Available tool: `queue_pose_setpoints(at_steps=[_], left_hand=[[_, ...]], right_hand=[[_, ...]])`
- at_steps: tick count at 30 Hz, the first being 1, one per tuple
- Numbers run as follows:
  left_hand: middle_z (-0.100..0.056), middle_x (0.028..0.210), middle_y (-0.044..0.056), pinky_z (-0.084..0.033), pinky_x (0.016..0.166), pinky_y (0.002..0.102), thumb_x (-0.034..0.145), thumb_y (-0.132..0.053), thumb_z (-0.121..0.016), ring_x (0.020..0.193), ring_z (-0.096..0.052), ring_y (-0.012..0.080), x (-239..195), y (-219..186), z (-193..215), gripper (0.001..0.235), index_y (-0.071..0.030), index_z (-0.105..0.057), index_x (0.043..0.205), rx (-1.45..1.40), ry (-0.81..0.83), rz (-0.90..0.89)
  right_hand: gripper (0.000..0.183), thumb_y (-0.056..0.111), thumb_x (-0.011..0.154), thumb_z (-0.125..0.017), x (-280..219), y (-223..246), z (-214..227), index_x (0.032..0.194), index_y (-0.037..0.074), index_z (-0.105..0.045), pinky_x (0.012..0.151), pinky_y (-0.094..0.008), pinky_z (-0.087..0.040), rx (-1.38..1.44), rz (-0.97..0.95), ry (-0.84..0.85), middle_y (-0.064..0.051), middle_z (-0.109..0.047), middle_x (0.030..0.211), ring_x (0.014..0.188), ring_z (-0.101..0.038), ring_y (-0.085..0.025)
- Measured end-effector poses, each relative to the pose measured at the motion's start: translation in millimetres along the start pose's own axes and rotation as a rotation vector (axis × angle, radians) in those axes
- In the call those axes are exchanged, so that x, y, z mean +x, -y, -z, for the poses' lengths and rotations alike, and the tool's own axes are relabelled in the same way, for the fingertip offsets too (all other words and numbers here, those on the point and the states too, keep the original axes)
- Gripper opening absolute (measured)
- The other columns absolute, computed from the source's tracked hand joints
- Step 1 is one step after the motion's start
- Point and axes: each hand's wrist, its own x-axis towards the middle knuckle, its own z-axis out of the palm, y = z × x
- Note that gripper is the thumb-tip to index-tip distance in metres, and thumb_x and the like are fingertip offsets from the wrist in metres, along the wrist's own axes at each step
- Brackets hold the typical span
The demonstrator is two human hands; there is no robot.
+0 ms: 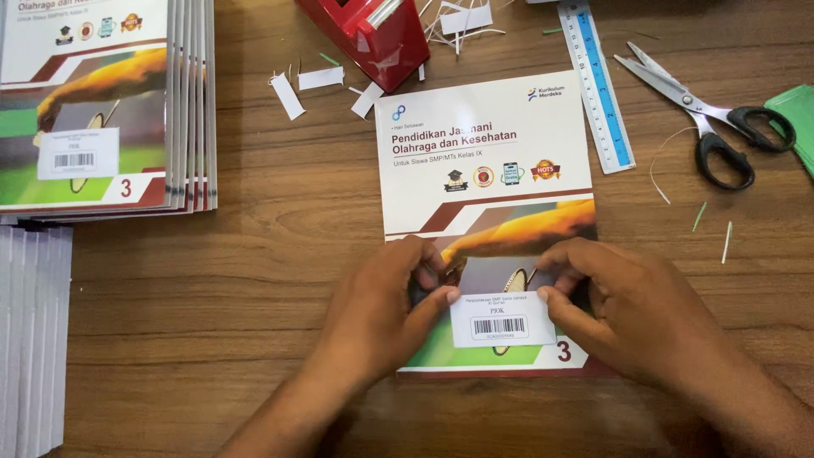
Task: The person applies barcode stickers to the covers of textbooks using a tape dispenser to secure them. They then use scissors to trim the excess sticker material from the edges of the books.
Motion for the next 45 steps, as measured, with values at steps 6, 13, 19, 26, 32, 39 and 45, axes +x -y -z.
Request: queue_pose_setpoints(at_steps=[6,13,19,26,32,39,45], left_hand=[[-0.069,0.075,-0.007,-0.050,0.053,0.027,0.078,-0.019,-0.083,0.059,-0.062,0.0104,3.4,-5.9,10.2,0.034,-0.018,-0.069,0.109,0.009,0.027,-0.024],[-0.071,0.091,-0.001,-0.047,0.088,0.038,0.070,-0.021,-0.089,0.075,-0.066,0.0157,14.0,5.2,-3.2,0.043,-0.015,-0.066,0.106,0.055,-0.124,-0.303],[-0.073,0.086,-0.006,-0.041,0.087,0.041,0.067,-0.026,-0.091,0.082,-0.070,0.0149,30.2,-10.2,-1.4,0.065,-0.015,-0.061,0.124,0.140,-0.034,-0.294],[-0.065,0.102,0.001,-0.034,0.089,0.042,0.062,-0.032,-0.096,0.093,-0.060,0.0202,56.7,-18.6,-7.0,0.069,-0.018,-0.062,0.121,0.222,0.004,-0.481],[-0.050,0.129,0.007,-0.024,0.104,0.051,0.056,-0.035,-0.097,0.122,-0.043,0.0289,72.8,-21.0,-16.6,0.074,-0.021,-0.063,0.119,0.234,0.019,-0.618],[-0.028,0.164,0.013,0.000,0.115,0.076,0.064,-0.034,-0.093,0.156,-0.011,0.0378,78.9,-17.3,-22.7,0.075,-0.021,-0.059,0.129,0.199,0.188,-0.647],[-0.034,0.163,0.012,-0.003,0.117,0.073,0.063,-0.034,-0.090,0.157,-0.018,0.0350,76.6,-18.0,-20.5,0.079,-0.019,-0.058,0.133,0.166,0.152,-0.657]], right_hand=[[0.028,0.031,0.078,-0.078,2.2,1.3,1.4,0.106,0.031,-0.074,0.048,-0.029,-0.050,-0.097,-0.051,0.058,0.011,-0.080,0.075,0.050,-0.067,-0.011],[0.030,0.031,0.078,-0.079,6.0,-4.2,0.3,0.107,0.030,-0.073,0.050,-0.029,-0.051,-0.083,-0.018,0.058,0.010,-0.079,0.073,0.054,-0.069,-0.011],[0.035,0.022,0.075,-0.080,4.4,-2.2,1.6,0.110,0.028,-0.075,0.044,-0.028,-0.048,0.003,-0.047,0.037,0.009,-0.081,0.076,0.044,-0.064,-0.011],[0.032,0.020,0.076,-0.080,6.2,-3.2,3.1,0.106,0.025,-0.076,0.047,-0.027,-0.049,0.054,-0.034,0.056,0.006,-0.078,0.071,0.049,-0.065,-0.011],[0.028,0.019,0.075,-0.081,6.1,-2.3,4.1,0.102,0.022,-0.077,0.048,-0.027,-0.050,0.092,-0.016,0.052,0.005,-0.079,0.070,0.051,-0.066,-0.011],[0.027,0.018,0.079,-0.085,11.8,-14.8,8.9,0.105,0.019,-0.080,0.041,-0.025,-0.036,0.279,-0.085,0.127,0.000,-0.073,0.065,0.042,-0.052,-0.011],[0.023,0.007,0.089,-0.074,22.8,-21.6,20.6,0.112,0.002,-0.076,0.039,-0.032,-0.043,0.651,-0.312,0.188,-0.022,-0.078,0.061,0.040,-0.058,-0.026]])
